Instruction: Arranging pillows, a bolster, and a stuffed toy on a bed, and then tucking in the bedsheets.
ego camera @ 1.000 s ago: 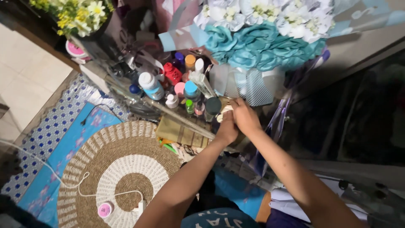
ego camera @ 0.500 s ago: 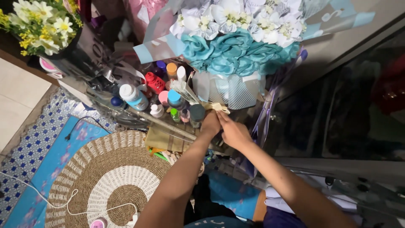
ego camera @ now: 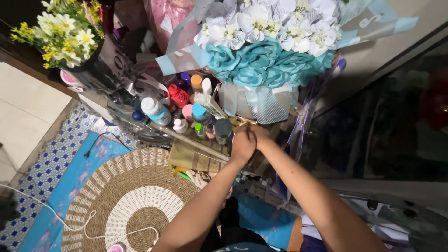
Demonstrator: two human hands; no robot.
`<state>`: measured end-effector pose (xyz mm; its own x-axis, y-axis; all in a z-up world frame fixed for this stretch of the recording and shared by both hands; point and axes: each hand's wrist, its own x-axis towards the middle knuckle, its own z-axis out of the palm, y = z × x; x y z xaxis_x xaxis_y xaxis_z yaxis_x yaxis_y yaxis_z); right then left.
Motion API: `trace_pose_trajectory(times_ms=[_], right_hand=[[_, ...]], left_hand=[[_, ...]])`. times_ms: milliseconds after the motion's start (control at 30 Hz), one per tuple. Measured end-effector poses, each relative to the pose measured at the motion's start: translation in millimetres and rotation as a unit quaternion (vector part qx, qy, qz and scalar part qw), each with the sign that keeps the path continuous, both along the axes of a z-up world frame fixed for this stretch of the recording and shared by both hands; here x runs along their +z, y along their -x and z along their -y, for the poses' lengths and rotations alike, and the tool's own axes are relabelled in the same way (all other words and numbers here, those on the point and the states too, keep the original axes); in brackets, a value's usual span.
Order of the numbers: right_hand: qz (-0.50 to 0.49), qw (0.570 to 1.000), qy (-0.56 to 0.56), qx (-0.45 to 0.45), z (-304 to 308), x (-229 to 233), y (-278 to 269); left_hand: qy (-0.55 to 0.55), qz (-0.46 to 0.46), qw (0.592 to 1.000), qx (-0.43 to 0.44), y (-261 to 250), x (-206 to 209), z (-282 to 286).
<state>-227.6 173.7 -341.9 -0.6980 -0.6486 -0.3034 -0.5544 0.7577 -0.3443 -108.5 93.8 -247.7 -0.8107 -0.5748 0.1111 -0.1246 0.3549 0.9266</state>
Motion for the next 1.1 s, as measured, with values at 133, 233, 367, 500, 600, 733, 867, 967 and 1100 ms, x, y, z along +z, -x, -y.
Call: trace_pose_trajectory(times_ms=[133,233,367,500,600,733,867,967,1100], right_hand=[[0.027,0.999,0.037,0.018,7,122,-43],[0.052,0.994,0.101,0.004,-3,145,-58],[0.018,0.987,0.161,0.005,-17,171,-75],[-0.002,0.992,0.128,-0.005,-20,182,-85],[0.003,0.997,0.081,0.006,-19,159,-80],[0.017,1.000,0.019,0.005,-14,118,-65],[0.025,0.999,0.021,0.023,-14,76,-41],[0.006,0.997,0.052,0.056,-10,78,-39],[0.031,0.997,0.055,0.032,-8,115,-55]], left_hand=[[-0.048,0.070,0.996,0.012,15,-9,13],[-0.112,0.134,0.985,-0.003,25,-21,18],[-0.153,0.188,0.970,-0.007,48,-67,14],[-0.116,0.233,0.965,-0.030,59,-100,17],[-0.108,0.237,0.965,-0.036,46,-76,16],[-0.106,0.198,0.974,-0.032,30,-57,7],[-0.120,0.158,0.980,-0.028,0,4,-5],[-0.113,0.101,0.988,-0.029,-31,63,-17],[-0.098,-0.115,0.986,-0.067,-77,158,-28]])
